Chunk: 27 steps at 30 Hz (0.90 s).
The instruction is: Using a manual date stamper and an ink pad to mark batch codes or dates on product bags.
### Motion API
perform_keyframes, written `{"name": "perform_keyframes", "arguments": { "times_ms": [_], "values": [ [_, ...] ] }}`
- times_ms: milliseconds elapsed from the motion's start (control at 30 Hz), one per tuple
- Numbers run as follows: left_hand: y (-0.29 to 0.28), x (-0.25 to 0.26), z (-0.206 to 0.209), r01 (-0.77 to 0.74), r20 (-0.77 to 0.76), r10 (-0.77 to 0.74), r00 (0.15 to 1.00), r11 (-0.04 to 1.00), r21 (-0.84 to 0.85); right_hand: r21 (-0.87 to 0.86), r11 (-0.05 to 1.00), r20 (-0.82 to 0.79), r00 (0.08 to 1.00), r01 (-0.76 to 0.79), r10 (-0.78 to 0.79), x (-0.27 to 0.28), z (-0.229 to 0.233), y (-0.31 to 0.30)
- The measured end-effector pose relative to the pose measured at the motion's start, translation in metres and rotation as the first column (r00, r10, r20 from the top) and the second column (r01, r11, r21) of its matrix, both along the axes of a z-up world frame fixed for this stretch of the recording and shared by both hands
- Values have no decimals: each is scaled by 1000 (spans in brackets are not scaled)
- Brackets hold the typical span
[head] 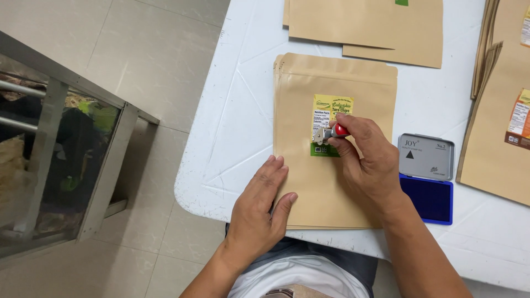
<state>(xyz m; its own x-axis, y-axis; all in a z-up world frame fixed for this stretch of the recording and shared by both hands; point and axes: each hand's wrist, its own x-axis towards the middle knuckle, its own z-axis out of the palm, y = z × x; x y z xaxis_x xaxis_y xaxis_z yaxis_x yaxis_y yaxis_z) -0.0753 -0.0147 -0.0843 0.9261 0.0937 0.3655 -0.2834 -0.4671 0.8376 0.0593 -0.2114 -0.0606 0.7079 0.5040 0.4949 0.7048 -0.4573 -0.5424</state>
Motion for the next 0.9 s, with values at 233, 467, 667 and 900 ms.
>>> {"name": "perform_keyframes", "arguments": {
  "times_ms": [233,467,667,900],
  "values": [
    [1,0,3,-4,1,4,1000,1000,-11,-3,1000,-1,1000,7,-7,-2,1,2],
    [1,1,4,-7,-12,7,1000,1000,5,-2,1000,1,1000,2,-2,-2,-1,6],
    [1,1,5,-7,-12,7,1000,1000,-1,-26,1000,71,997,-16,17,-1,-10,5],
    [0,4,7,-10,7,10,1000,1000,16,-27,999,113,993,-18,21,0,-12,5]
  ]
}}
